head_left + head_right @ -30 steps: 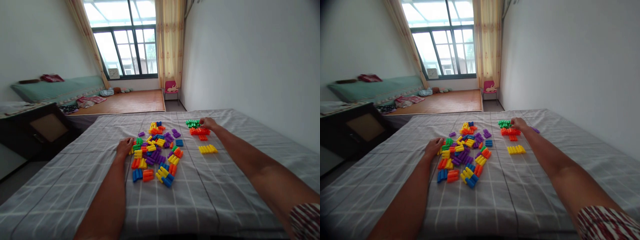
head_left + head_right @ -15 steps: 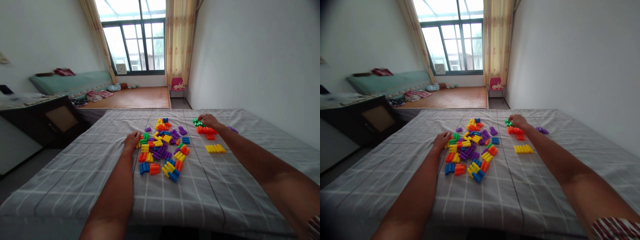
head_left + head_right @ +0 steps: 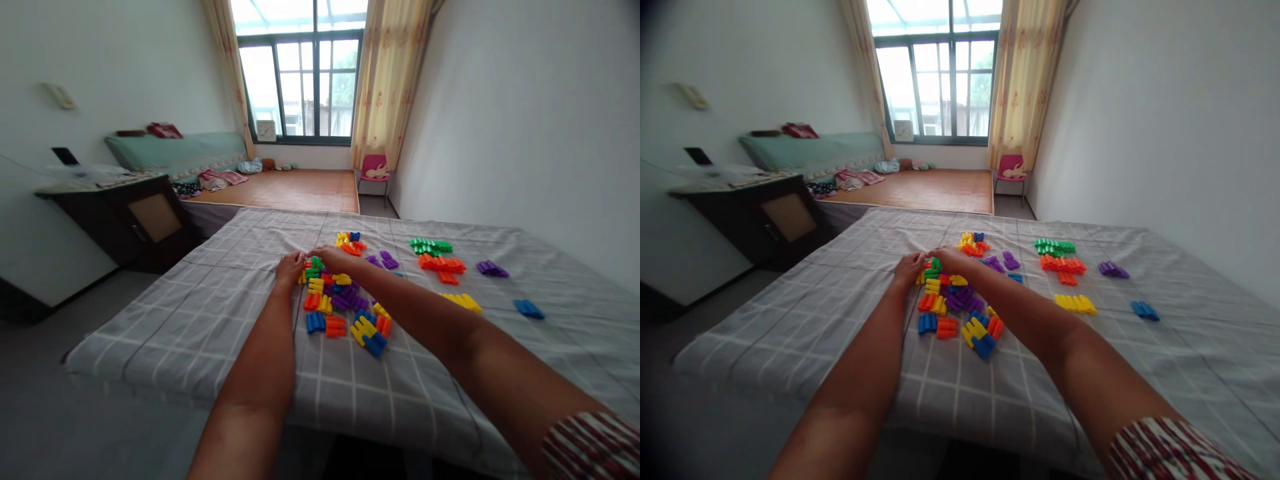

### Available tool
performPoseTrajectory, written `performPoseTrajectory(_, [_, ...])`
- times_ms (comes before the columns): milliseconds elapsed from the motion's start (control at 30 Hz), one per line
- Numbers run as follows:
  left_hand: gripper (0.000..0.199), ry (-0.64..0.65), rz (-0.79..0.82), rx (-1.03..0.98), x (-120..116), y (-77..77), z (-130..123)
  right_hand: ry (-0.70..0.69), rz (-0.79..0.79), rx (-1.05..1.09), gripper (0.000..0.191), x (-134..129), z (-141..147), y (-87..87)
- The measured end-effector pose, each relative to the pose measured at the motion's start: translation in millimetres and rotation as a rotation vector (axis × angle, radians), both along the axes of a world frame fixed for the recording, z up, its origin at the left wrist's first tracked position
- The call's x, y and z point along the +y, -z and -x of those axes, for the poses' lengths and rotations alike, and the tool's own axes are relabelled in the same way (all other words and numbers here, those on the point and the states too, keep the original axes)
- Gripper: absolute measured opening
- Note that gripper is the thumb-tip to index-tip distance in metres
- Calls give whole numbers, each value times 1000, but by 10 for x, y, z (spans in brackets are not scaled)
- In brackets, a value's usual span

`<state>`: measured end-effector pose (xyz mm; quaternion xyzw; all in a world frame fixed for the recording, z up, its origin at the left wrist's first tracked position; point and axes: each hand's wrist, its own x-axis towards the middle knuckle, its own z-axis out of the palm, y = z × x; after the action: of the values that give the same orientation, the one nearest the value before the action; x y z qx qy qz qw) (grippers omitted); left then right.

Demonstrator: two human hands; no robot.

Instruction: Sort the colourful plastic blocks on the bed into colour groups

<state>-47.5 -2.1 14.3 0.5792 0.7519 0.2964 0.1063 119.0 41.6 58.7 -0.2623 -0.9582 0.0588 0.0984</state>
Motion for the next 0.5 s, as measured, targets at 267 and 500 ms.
performPoseTrajectory(267, [33, 0, -13, -37, -38, -35, -33, 146, 1, -20, 30, 149, -278, -164])
performPoseTrajectory(500, [33, 5, 2, 2, -18, -14, -13, 413, 426, 500, 42, 495, -1513, -360])
